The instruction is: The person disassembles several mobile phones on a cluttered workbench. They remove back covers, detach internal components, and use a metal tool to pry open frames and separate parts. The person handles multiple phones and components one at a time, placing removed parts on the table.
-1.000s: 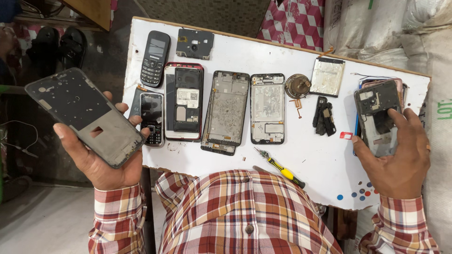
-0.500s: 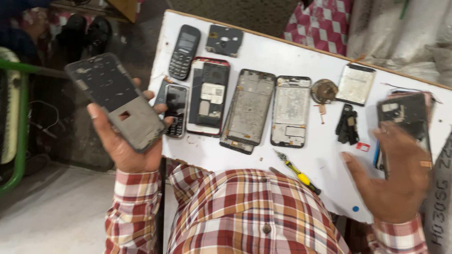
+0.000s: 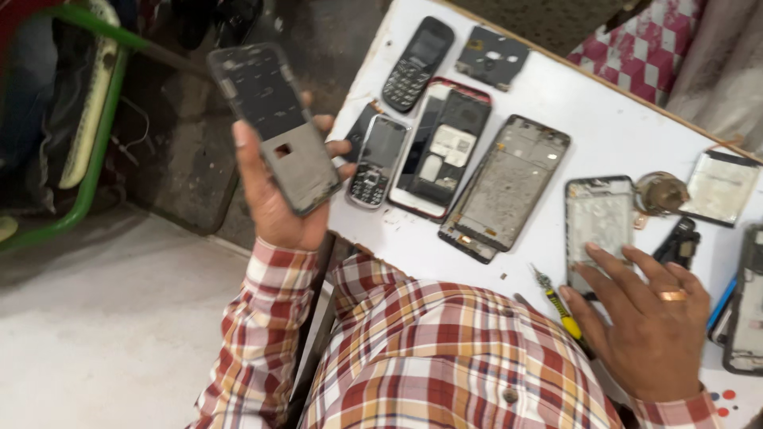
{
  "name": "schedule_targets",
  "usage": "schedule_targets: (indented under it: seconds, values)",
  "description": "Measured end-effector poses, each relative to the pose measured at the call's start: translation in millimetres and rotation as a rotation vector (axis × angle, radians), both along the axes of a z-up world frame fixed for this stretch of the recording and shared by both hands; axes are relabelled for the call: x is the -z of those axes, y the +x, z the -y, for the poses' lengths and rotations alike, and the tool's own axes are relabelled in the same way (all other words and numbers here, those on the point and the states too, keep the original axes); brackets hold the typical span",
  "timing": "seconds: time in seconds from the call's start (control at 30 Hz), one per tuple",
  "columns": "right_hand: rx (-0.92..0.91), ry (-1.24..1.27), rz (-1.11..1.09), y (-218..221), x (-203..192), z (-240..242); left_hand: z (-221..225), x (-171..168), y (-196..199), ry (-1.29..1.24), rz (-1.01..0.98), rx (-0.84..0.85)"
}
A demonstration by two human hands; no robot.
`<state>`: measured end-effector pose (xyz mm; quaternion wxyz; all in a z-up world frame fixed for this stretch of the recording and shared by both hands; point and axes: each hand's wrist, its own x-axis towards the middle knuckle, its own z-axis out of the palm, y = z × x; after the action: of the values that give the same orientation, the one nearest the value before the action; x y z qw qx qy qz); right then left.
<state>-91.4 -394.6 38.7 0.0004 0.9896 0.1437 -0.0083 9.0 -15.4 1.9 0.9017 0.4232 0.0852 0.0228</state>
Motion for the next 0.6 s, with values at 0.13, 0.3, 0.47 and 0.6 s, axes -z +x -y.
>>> schedule_targets:
  seconds: [0.13,0.3,0.47,0.6]
  values:
    - [-0.03,0.034,-0.013,8,-3,-13,-2,11,2,-0.047,0.003,-0.017]
    - [-0.284,0.167,0.016,45,2,-56,-29,20,12,-0.043,0.011,-0.099]
    - [-0.336,0.087,0.029,57,10,-70,-42,34,9,-0.117,-0.028,-0.15]
    - [-0.261,0.023,-0.028,48,9,-52,-40,47,5,-0.112,-0.064,-0.197]
